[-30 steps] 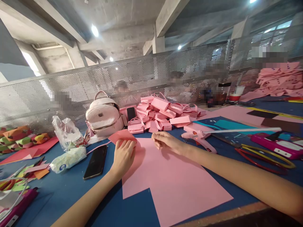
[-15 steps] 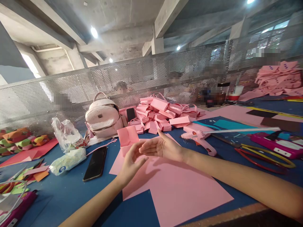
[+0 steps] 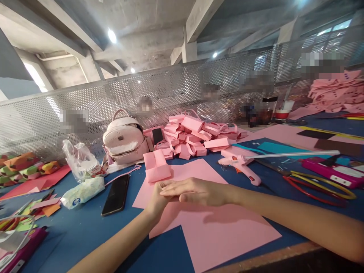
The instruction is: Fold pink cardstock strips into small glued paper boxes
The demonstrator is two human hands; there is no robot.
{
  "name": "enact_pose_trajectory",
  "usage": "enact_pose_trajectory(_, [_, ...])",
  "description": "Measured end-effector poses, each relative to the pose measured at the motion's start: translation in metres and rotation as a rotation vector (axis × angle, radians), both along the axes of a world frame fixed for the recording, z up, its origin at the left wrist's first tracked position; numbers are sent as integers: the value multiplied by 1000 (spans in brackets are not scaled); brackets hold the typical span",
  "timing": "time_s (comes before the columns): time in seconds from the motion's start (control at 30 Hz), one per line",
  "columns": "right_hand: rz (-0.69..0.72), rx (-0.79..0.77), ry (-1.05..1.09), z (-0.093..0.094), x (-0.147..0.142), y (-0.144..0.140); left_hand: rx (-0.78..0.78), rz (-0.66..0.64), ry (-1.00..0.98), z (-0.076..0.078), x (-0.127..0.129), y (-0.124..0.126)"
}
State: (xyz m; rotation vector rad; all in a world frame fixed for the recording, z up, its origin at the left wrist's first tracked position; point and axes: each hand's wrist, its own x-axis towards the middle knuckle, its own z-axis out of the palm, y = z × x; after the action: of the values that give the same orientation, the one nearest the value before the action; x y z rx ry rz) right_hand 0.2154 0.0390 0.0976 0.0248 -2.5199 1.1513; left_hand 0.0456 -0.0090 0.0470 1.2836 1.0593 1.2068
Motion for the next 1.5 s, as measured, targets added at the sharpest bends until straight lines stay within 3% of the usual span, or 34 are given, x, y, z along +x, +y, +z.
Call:
enact_pose_trajectory(0.1, [-51,38,-36,15,12,-4,10,-38,-23,7,-1,0])
enact_pose_trajectory(0.2, [-149,66,-67,26,30,-3,58,14,6,10,-5,2])
enact_pose_trajectory(0.43, [-523,111,-181,16,80,9,172,141,120,8,-16,11])
enact_pose_trajectory(0.5, [-559,154,-309,6,96,6,248,81,305,7,-13,6])
enact_pose_trajectory(0.67, [-637,243,-538,-35,130,-21,571,-327,981,-5,2,-19])
enact_pose_trajectory(0.73, [-631,265,-550,-50,138,-33,616,-383,1159,-12,6,-27])
enact_pose_trajectory(0.87, [-557,281,-522,-64,135,-45,604,-431,1272,-17,7,-31])
enact_pose_trajectory(0.97, [-527,318,-470,-63,120,-32,616,-422,1273,-16,6,-30])
enact_pose_trajectory(1.17, [-675,421,-503,-61,98,-1,637,-408,1286,-14,5,-31])
enact_pose_trajectory(1.4, [-479,280,-471,-60,105,-29,690,-390,1294,-15,4,-30])
enact_pose_trajectory(1.5, [-562,304,-505,-60,107,-28,724,-384,1308,-12,5,-31])
